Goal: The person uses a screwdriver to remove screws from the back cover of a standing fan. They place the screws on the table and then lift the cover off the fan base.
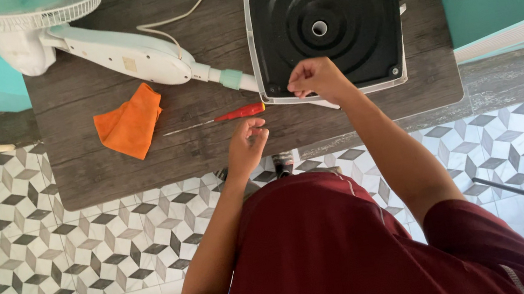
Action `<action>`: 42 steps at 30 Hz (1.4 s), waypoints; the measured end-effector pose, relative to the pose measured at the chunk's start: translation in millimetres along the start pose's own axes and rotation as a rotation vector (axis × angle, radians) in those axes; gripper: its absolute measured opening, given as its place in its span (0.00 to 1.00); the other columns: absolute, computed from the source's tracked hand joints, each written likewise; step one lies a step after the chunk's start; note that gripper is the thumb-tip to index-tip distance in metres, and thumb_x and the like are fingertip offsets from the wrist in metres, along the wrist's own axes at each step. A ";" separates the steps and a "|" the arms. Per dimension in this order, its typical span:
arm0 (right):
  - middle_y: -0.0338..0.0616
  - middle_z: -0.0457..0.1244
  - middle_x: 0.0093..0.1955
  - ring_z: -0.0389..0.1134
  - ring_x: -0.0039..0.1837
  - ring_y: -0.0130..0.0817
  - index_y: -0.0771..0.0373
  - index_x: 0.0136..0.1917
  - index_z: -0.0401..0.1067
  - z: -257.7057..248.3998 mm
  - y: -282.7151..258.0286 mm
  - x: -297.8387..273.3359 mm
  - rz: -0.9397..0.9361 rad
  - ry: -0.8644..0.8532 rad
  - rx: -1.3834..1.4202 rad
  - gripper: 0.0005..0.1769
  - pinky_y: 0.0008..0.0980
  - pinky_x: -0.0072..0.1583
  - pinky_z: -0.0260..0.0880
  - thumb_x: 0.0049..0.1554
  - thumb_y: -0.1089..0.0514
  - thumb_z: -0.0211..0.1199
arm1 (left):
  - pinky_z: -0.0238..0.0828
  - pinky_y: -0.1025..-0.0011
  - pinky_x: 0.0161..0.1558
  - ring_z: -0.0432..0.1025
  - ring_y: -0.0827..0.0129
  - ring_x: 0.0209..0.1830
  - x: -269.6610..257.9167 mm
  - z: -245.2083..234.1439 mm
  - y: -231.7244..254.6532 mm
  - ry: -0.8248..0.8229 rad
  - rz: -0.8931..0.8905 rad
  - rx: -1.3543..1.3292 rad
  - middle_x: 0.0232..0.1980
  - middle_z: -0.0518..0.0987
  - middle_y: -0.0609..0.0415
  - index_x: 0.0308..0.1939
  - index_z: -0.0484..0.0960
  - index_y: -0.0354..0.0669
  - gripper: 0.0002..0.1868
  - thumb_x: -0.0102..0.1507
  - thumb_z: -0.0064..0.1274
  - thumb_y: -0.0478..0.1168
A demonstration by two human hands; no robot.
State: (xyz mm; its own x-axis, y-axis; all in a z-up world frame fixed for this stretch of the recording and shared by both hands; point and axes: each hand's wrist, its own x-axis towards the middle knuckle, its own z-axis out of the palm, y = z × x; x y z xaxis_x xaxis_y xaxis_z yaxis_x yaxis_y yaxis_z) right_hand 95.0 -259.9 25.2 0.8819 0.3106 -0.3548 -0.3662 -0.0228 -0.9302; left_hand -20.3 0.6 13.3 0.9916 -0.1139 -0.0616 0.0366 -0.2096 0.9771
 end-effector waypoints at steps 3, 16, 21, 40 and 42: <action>0.47 0.70 0.41 0.72 0.41 0.29 0.68 0.44 0.75 -3.3 9.9 -12.5 0.078 0.044 0.352 0.05 0.29 0.46 0.78 0.55 0.69 0.71 | 0.73 0.71 0.50 0.76 0.73 0.46 0.7 9.7 10.6 -0.015 -0.067 -0.075 0.53 0.80 0.54 0.51 0.78 0.36 0.13 0.64 0.57 0.37; 0.46 0.70 0.48 0.73 0.48 0.31 0.66 0.52 0.75 -5.2 0.4 -54.4 -0.042 0.043 0.737 0.04 0.30 0.53 0.77 0.63 0.67 0.62 | 0.73 0.67 0.62 0.76 0.72 0.52 42.0 39.5 60.9 -0.238 0.058 -0.262 0.56 0.80 0.52 0.63 0.75 0.37 0.21 0.67 0.58 0.37; 0.44 0.69 0.48 0.72 0.49 0.31 0.65 0.51 0.73 7.6 -2.3 -64.3 -0.130 0.171 0.738 0.03 0.32 0.54 0.76 0.64 0.67 0.60 | 0.74 0.67 0.61 0.77 0.72 0.49 67.8 41.0 80.6 -0.311 0.048 -0.188 0.57 0.80 0.51 0.63 0.77 0.38 0.21 0.66 0.58 0.37; 0.44 0.69 0.42 0.72 0.44 0.27 0.69 0.47 0.72 -109.1 -31.3 -22.0 -0.175 0.571 0.179 0.03 0.27 0.50 0.76 0.59 0.71 0.63 | 0.64 0.52 0.67 0.67 0.52 0.69 169.8 107.8 73.0 -0.362 0.353 0.313 0.68 0.72 0.48 0.66 0.77 0.48 0.28 0.62 0.64 0.43; 0.44 0.70 0.42 0.71 0.44 0.27 0.69 0.46 0.72 -149.1 -42.5 5.0 -0.231 0.590 0.102 0.03 0.27 0.50 0.75 0.58 0.72 0.63 | 0.56 0.40 0.65 0.57 0.39 0.73 186.7 122.5 60.3 -0.231 0.322 0.691 0.73 0.64 0.39 0.66 0.76 0.53 0.34 0.56 0.67 0.47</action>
State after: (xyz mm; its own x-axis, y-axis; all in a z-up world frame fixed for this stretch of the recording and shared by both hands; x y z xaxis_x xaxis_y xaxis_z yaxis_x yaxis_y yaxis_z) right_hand 159.2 -399.1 49.0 0.9459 -0.2794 -0.1651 -0.1479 0.0818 -0.9856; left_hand 151.8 -152.3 35.8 0.8866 -0.4541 0.0879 -0.4080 -0.6782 0.6112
